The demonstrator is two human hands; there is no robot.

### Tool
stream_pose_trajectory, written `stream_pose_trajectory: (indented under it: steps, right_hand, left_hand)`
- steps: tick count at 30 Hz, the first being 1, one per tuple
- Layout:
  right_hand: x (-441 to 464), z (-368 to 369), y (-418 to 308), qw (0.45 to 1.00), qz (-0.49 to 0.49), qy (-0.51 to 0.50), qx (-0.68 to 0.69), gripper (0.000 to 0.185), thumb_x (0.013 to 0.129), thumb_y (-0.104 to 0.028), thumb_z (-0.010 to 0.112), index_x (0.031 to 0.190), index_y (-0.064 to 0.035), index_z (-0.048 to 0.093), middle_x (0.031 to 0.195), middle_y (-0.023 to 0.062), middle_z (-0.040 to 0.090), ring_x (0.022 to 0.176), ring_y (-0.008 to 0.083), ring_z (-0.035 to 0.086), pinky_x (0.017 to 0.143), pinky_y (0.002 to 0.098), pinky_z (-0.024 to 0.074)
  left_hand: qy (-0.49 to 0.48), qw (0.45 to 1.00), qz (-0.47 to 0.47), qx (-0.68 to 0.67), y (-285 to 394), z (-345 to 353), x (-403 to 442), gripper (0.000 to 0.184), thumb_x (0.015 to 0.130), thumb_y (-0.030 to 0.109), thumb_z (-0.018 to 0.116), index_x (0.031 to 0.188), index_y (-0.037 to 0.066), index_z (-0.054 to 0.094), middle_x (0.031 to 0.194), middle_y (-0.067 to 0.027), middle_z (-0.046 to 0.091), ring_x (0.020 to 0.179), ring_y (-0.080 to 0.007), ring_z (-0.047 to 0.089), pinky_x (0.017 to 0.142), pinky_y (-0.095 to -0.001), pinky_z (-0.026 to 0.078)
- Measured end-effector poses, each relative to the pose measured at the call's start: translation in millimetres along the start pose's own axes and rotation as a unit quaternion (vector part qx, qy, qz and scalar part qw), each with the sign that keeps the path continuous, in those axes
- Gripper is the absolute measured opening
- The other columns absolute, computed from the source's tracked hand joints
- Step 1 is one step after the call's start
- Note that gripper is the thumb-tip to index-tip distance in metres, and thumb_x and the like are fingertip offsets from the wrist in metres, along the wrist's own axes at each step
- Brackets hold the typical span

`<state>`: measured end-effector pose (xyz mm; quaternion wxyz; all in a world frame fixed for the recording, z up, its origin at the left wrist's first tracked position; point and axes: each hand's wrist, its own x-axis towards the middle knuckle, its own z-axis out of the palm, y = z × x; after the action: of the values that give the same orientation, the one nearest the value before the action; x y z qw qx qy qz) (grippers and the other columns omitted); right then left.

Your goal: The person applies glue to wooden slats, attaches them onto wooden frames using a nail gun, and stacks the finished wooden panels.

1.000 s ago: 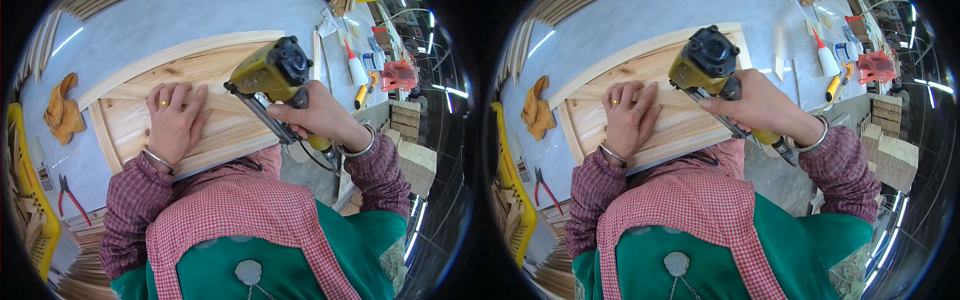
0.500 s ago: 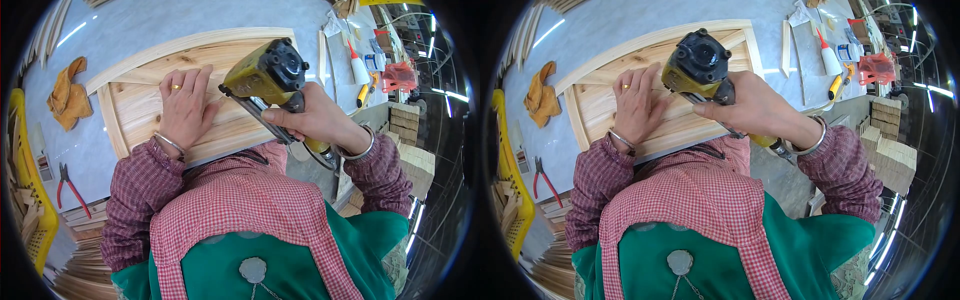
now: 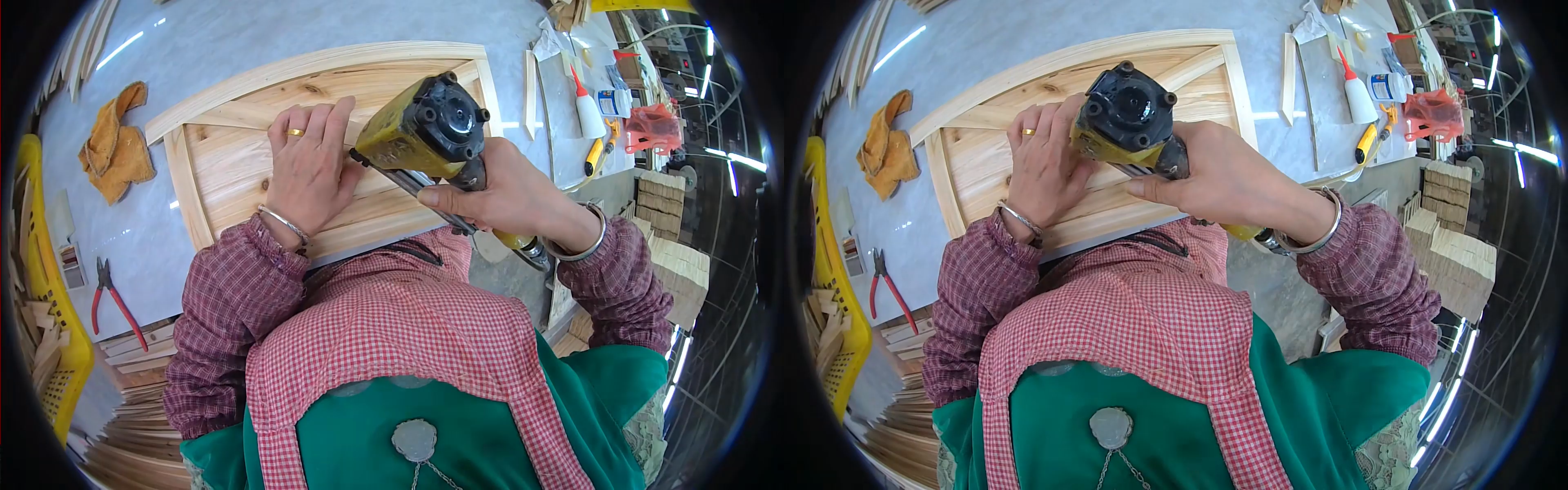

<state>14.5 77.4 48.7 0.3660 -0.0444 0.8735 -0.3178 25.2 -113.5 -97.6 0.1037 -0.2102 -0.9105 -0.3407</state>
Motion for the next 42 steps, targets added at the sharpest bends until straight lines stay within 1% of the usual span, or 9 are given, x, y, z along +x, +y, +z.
stream_pose_trajectory:
  steps: [5, 12, 17, 21, 30, 31, 33, 38, 42]
  right_hand:
    - [-13.1, -5.9, 4.4, 0.999, 0.028, 0.009, 0.018, 0.033, 0.081, -0.024, 0.073, 0.099, 0.0003, 0.060, 0.058, -0.0007, 0.053, 0.045, 0.0058, 0.047, 0.042, 0.0216, 0.0375]
    - [-72.0, -30.1, 59.1, 0.967, 0.152, 0.146, 0.144, 0.029, 0.085, -0.021, 0.069, 0.101, 0.0002, 0.057, 0.057, -0.0021, 0.051, 0.043, 0.0048, 0.045, 0.041, 0.0188, 0.0362]
    - [-101.6, -29.0, 96.5, 0.947, 0.198, 0.182, 0.178, 0.029, 0.086, -0.024, 0.068, 0.097, 0.0002, 0.056, 0.056, -0.0023, 0.050, 0.042, 0.0051, 0.045, 0.041, 0.0193, 0.0363]
    - [-109.5, -22.5, 110.9, 0.939, 0.194, 0.183, 0.219, 0.030, 0.086, -0.026, 0.068, 0.094, 0.0000, 0.056, 0.056, -0.0019, 0.050, 0.043, 0.0053, 0.046, 0.041, 0.0200, 0.0363]
    - [-101.1, -23.7, 109.1, 0.951, 0.208, 0.153, 0.173, 0.027, 0.085, -0.021, 0.068, 0.095, 0.0004, 0.055, 0.055, -0.0019, 0.049, 0.041, 0.0060, 0.045, 0.040, 0.0213, 0.0355]
    - [-97.9, -24.2, 103.1, 0.955, 0.210, 0.156, 0.141, 0.026, 0.085, -0.020, 0.067, 0.096, 0.0007, 0.055, 0.055, -0.0016, 0.049, 0.040, 0.0062, 0.045, 0.040, 0.0216, 0.0358]
    - [-96.1, -23.0, 87.7, 0.947, 0.171, 0.185, 0.199, 0.026, 0.086, -0.021, 0.066, 0.096, 0.0010, 0.056, 0.054, -0.0009, 0.050, 0.040, 0.0065, 0.045, 0.039, 0.0219, 0.0367]
    - [-69.4, -27.7, 50.5, 0.965, 0.119, 0.165, 0.167, 0.025, 0.086, -0.020, 0.065, 0.096, 0.0015, 0.057, 0.055, 0.0000, 0.051, 0.040, 0.0067, 0.045, 0.039, 0.0221, 0.0372]
    - [-28.2, -22.7, -5.9, 0.985, 0.061, 0.124, 0.105, 0.026, 0.086, -0.020, 0.066, 0.096, 0.0018, 0.057, 0.055, 0.0001, 0.051, 0.040, 0.0069, 0.045, 0.039, 0.0216, 0.0368]
  left_hand:
    - [0.014, 1.000, 0.001, 0.004, -4.8, 3.5, -2.2, 0.071, 0.069, 0.022, 0.071, 0.129, 0.002, 0.041, 0.111, -0.0114, 0.050, 0.107, -0.0283, 0.045, 0.099, -0.0441, 0.026]
    - [-0.002, 1.000, 0.011, 0.022, -4.8, 4.7, -0.1, 0.065, 0.072, 0.025, 0.070, 0.127, 0.004, 0.045, 0.110, -0.0114, 0.051, 0.104, -0.0279, 0.045, 0.097, -0.0431, 0.028]
    - [-0.012, 0.999, 0.005, 0.047, -0.6, 2.4, 2.1, 0.064, 0.072, 0.027, 0.071, 0.126, 0.005, 0.046, 0.110, -0.0103, 0.052, 0.104, -0.0276, 0.046, 0.096, -0.0416, 0.029]
    - [-0.014, 0.998, 0.002, 0.059, 0.5, 3.9, 1.9, 0.064, 0.072, 0.027, 0.071, 0.126, 0.005, 0.046, 0.111, -0.0095, 0.052, 0.104, -0.0274, 0.046, 0.096, -0.0418, 0.029]
    - [-0.023, 0.997, -0.025, 0.073, -5.3, -1.1, 0.3, 0.065, 0.072, 0.030, 0.072, 0.126, 0.005, 0.046, 0.114, -0.0114, 0.052, 0.104, -0.0284, 0.048, 0.098, -0.0421, 0.028]
    - [-0.001, 0.999, -0.027, 0.036, -8.9, -7.2, -1.5, 0.066, 0.072, 0.031, 0.072, 0.126, 0.004, 0.046, 0.113, -0.0116, 0.052, 0.104, -0.0285, 0.048, 0.098, -0.0420, 0.029]
    - [0.043, 0.998, -0.025, -0.042, -22.8, -22.6, -5.2, 0.069, 0.072, 0.035, 0.072, 0.127, 0.004, 0.046, 0.112, -0.0122, 0.052, 0.104, -0.0287, 0.048, 0.098, -0.0418, 0.029]
    - [0.134, 0.978, 0.003, 0.159, -102.5, -75.3, -10.3, 0.068, 0.071, 0.039, 0.073, 0.124, 0.004, 0.049, 0.110, -0.0113, 0.053, 0.104, -0.0292, 0.048, 0.099, -0.0413, 0.030]
    - [0.076, 0.983, -0.015, 0.168, -122.4, -80.1, -14.4, 0.059, 0.071, 0.040, 0.072, 0.116, 0.006, 0.056, 0.104, -0.0087, 0.054, 0.101, -0.0279, 0.049, 0.097, -0.0404, 0.031]
